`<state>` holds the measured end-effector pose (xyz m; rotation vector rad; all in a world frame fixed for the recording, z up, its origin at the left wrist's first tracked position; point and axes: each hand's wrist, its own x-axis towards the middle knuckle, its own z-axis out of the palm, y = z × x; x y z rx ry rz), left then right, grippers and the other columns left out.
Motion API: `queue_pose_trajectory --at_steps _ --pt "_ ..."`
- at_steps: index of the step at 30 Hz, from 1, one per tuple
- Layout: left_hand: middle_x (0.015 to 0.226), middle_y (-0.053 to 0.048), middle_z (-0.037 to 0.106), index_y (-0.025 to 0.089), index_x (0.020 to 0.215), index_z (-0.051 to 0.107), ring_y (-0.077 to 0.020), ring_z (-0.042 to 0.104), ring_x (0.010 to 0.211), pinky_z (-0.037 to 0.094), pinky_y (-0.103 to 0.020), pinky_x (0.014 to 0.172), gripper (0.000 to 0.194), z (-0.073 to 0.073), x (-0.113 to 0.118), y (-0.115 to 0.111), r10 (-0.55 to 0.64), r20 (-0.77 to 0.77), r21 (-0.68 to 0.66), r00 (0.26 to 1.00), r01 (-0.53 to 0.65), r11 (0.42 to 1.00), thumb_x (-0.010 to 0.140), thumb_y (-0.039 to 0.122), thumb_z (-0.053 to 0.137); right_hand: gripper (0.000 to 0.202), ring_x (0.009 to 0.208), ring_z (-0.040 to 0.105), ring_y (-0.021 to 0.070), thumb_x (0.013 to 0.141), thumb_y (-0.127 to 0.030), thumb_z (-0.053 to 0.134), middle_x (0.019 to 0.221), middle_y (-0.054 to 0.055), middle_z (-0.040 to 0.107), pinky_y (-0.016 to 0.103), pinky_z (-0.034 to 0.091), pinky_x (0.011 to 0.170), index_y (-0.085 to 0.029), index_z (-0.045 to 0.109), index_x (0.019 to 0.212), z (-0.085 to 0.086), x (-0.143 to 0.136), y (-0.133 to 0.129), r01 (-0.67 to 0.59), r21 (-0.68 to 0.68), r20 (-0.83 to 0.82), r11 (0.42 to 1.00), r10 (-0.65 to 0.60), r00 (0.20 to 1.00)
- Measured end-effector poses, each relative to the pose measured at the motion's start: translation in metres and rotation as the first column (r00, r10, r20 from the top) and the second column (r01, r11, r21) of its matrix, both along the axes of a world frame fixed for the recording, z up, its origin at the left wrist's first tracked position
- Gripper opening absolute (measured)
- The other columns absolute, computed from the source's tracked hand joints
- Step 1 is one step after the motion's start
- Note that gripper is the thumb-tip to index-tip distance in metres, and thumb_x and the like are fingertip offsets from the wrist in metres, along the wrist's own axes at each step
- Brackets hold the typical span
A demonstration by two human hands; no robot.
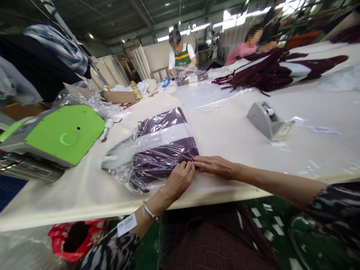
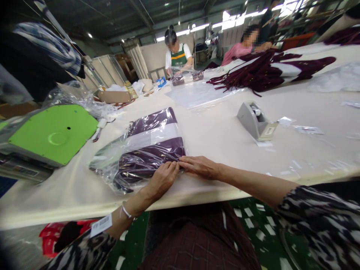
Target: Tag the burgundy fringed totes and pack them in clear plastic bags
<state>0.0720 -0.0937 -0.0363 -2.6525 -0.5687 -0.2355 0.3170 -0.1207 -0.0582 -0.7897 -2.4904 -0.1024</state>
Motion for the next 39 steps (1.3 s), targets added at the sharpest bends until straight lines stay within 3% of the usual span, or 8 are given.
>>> queue_pose_trajectory --at_steps 8,12,17,23,27,32,35,39 --pt "0.097 -0.009 0.066 0.012 0.112 0.058 -0.0215 0.061 0.087 0.054 -0.035 0.080 0.020 -0.007 0.001 0.021 0.001 0.196 -0.102 0.981 0.019 0.995 0.097 0.013 0.046 0.056 0.133 0.053 0.0253 0.095 -0.018 0.054 0.140 0.020 0.057 0.043 0.051 0.107 -0.012 0.039 0.150 -0.011 -0.012 -0.003 0.125 -0.018 -0.095 0.992 -0.126 0.987" --pt "0.118 -0.015 0.064 0.006 0.132 0.048 -0.0223 0.062 0.104 0.053 -0.034 0.089 0.037 -0.001 -0.008 0.011 -0.078 0.045 -0.091 0.996 0.082 0.992 0.095 0.007 0.042 0.042 0.131 0.055 0.0246 0.100 -0.019 0.047 0.136 0.020 0.060 0.041 0.053 0.105 -0.012 0.050 0.141 -0.012 -0.013 0.000 0.116 0.043 -0.048 0.992 -0.114 0.992" --pt "0.101 -0.013 0.064 0.005 0.121 0.053 -0.0234 0.063 0.088 0.053 -0.034 0.070 0.028 0.012 0.005 0.006 0.010 -0.172 -0.024 0.985 -0.015 1.000 0.096 0.009 0.041 0.041 0.130 0.056 0.0239 0.098 -0.019 0.051 0.137 0.019 0.059 0.039 0.053 0.105 -0.013 0.052 0.138 -0.009 -0.012 0.001 0.105 -0.042 -0.079 0.994 -0.108 0.991" --pt "0.096 -0.011 0.062 0.009 0.110 0.054 -0.0234 0.061 0.085 0.053 -0.035 0.071 0.021 0.009 0.017 0.014 0.046 -0.045 0.002 0.998 -0.046 0.999 0.097 0.009 0.038 0.051 0.128 0.057 0.0226 0.093 -0.017 0.057 0.137 0.016 0.059 0.042 0.051 0.107 -0.017 0.045 0.143 -0.007 -0.010 -0.003 0.126 -0.113 -0.165 0.986 -0.143 0.976" --pt "0.095 -0.010 0.063 0.011 0.111 0.054 -0.0221 0.061 0.084 0.053 -0.036 0.078 0.023 0.015 0.013 0.020 0.026 0.075 -0.042 0.997 -0.023 0.999 0.096 0.008 0.036 0.059 0.132 0.052 0.0246 0.092 -0.018 0.059 0.142 0.018 0.054 0.043 0.051 0.107 -0.016 0.040 0.148 -0.005 -0.011 0.001 0.160 0.005 -0.139 0.987 -0.158 0.978" --pt "0.099 -0.010 0.064 0.012 0.114 0.052 -0.0222 0.061 0.089 0.053 -0.037 0.082 0.028 0.038 0.006 0.027 0.030 0.165 -0.120 0.986 -0.010 0.993 0.091 0.003 0.040 0.057 0.123 0.058 0.0278 0.093 -0.016 0.056 0.134 0.019 0.060 0.045 0.055 0.099 -0.014 0.040 0.148 0.006 -0.020 0.019 0.245 0.282 -0.139 0.928 -0.213 0.967" --pt "0.104 -0.011 0.065 0.012 0.120 0.051 -0.0226 0.061 0.094 0.053 -0.037 0.087 0.035 0.049 0.001 0.025 0.057 0.217 -0.159 0.975 -0.022 0.987 0.087 0.002 0.043 0.049 0.118 0.061 0.0263 0.096 -0.013 0.049 0.128 0.018 0.064 0.044 0.055 0.098 -0.012 0.044 0.145 0.019 -0.024 0.030 0.234 0.345 -0.173 0.909 -0.183 0.968" --pt "0.133 -0.018 0.057 0.011 0.140 0.036 -0.0282 0.054 0.119 0.048 -0.043 0.100 0.063 0.050 -0.002 0.014 0.089 0.276 -0.148 0.957 -0.049 0.988 0.081 0.012 0.058 0.048 0.115 0.062 0.0261 0.097 -0.011 0.042 0.128 0.017 0.065 0.044 0.055 0.096 -0.011 0.044 0.145 0.037 -0.028 0.037 0.210 0.352 -0.213 0.912 -0.141 0.967"
